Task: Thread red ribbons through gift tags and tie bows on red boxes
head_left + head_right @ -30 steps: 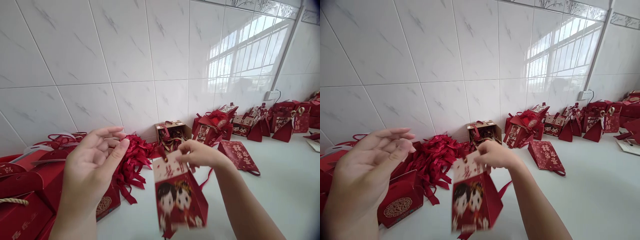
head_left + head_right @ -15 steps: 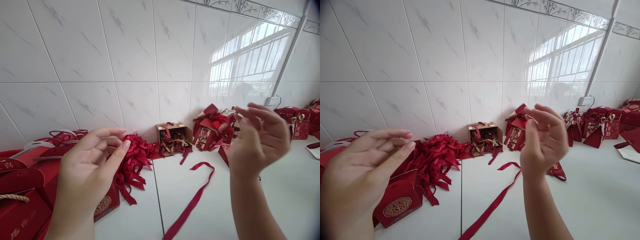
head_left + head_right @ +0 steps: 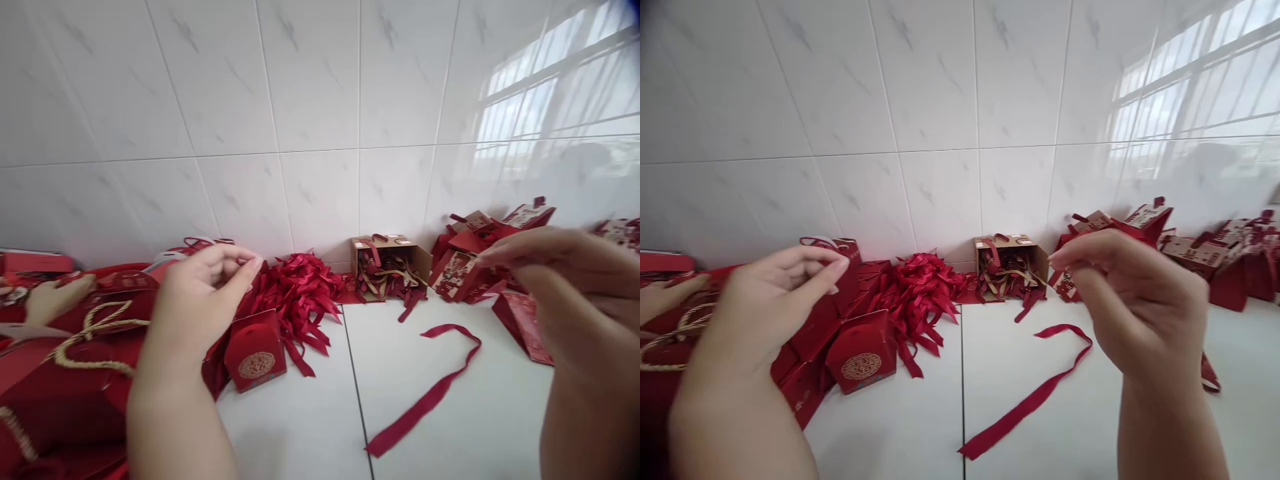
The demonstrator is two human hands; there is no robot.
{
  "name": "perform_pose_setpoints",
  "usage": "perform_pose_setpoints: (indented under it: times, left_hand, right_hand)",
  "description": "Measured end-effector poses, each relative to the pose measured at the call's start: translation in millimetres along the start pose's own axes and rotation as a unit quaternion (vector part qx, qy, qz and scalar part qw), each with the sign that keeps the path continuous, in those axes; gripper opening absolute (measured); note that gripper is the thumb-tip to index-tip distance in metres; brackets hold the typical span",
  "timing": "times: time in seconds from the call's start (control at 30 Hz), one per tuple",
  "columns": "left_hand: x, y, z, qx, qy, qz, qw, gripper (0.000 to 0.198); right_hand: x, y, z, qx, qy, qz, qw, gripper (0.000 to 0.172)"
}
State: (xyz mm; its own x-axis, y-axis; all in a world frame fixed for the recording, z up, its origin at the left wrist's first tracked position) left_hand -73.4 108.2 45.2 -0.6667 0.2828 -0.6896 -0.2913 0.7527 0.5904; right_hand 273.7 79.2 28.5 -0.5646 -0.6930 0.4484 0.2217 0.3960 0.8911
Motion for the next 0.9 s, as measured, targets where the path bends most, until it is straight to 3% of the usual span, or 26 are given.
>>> perform_pose_setpoints:
  times: [0.07, 0.13, 0.17, 0.23, 0.3, 0.37, 0.47, 0.53, 0.63, 0.73, 0.87, 0.9]
  left_hand:
    - [26, 11, 4.7, 0.111, 0.111, -0.039, 0.987, 0.026]
    - [52, 18, 10.3, 0.195, 0.156, -0.071, 0.966, 0.031]
    - [64, 20, 14.5, 0.235, 0.173, -0.090, 0.952, 0.036]
    - [84, 22, 24.8, 0.305, 0.206, -0.125, 0.921, 0.051]
    - [97, 22, 36.3, 0.358, 0.231, -0.151, 0.892, 0.070]
    - [106, 21, 47.3, 0.399, 0.247, -0.174, 0.866, 0.083]
    - [118, 19, 60.2, 0.446, 0.259, -0.200, 0.833, 0.065]
    - [124, 20, 65.6, 0.459, 0.268, -0.204, 0.822, 0.045]
    - [130, 23, 71.7, 0.455, 0.286, -0.192, 0.821, 0.038]
    - [129, 25, 80.8, 0.457, 0.287, -0.166, 0.825, 0.035]
    - [120, 20, 91.3, 0.479, 0.277, -0.145, 0.820, 0.032]
    - [117, 18, 92.3, 0.484, 0.277, -0.142, 0.818, 0.032]
  right_hand:
    - [-4, -7, 19, 0.208, -0.009, 0.001, 0.978, 0.011]
    - [-10, -23, 35, 0.392, -0.028, -0.002, 0.919, 0.020]
    - [-15, -33, 41, 0.465, -0.045, 0.003, 0.884, 0.025]
    - [-25, -50, 47, 0.553, -0.083, 0.017, 0.829, 0.031]
    - [-31, -58, 49, 0.567, -0.103, 0.022, 0.817, 0.034]
    - [-33, -58, 47, 0.534, -0.104, 0.006, 0.839, 0.037]
    - [-31, -56, 43, 0.522, -0.096, -0.014, 0.848, 0.038]
    - [-30, -57, 41, 0.546, -0.096, -0.003, 0.832, 0.036]
    - [-25, -61, 48, 0.588, -0.107, 0.047, 0.801, 0.031]
    - [-16, -75, 75, 0.658, -0.149, 0.107, 0.731, 0.031]
    - [-7, -116, 134, 0.783, -0.228, 0.104, 0.569, 0.043]
    - [-8, -129, 148, 0.808, -0.253, 0.101, 0.523, 0.036]
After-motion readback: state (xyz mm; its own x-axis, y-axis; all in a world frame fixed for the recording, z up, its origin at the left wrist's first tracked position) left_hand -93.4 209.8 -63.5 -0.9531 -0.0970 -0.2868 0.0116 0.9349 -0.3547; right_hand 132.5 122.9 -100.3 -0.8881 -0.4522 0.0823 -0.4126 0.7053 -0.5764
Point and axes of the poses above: each hand's wrist, its own y-axis towards the middle knuckle, its own z-axis out of the palm, x = y × z, the point moved 5 cm from there along y, towards the middle knuckle
